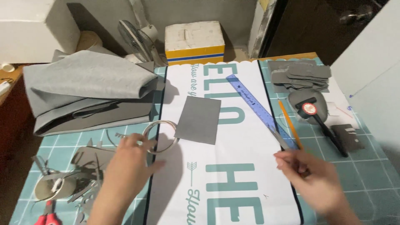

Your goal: Measuring, marking, and cutting a piece of grey material using a ruler, pencil, and scissors.

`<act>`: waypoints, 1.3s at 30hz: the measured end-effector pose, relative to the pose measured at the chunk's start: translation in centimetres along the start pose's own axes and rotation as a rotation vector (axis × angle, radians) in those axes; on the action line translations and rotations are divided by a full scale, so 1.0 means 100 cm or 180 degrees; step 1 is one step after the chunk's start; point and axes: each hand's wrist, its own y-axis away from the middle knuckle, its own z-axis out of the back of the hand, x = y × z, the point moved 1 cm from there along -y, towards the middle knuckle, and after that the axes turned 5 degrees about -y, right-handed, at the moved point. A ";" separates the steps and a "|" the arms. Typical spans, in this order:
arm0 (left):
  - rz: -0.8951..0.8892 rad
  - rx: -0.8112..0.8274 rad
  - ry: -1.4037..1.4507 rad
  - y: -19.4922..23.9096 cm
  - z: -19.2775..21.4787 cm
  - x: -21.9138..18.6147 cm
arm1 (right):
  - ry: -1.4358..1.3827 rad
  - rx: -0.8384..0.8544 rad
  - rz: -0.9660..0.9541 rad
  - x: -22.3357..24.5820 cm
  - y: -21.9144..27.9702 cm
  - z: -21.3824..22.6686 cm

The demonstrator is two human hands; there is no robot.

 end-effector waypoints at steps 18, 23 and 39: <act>-0.3204 -0.2073 -0.0346 0.099 -0.045 -0.168 | -0.0555 0.0599 0.0397 0.016 0.044 0.006; -0.3613 -0.1019 0.0025 0.040 -0.084 -0.167 | 0.1098 0.0072 -0.1289 -0.054 -0.007 0.073; -0.0417 -0.0338 0.0274 -0.098 -0.092 -0.059 | 0.2179 -0.0173 -0.0638 0.059 -0.082 0.038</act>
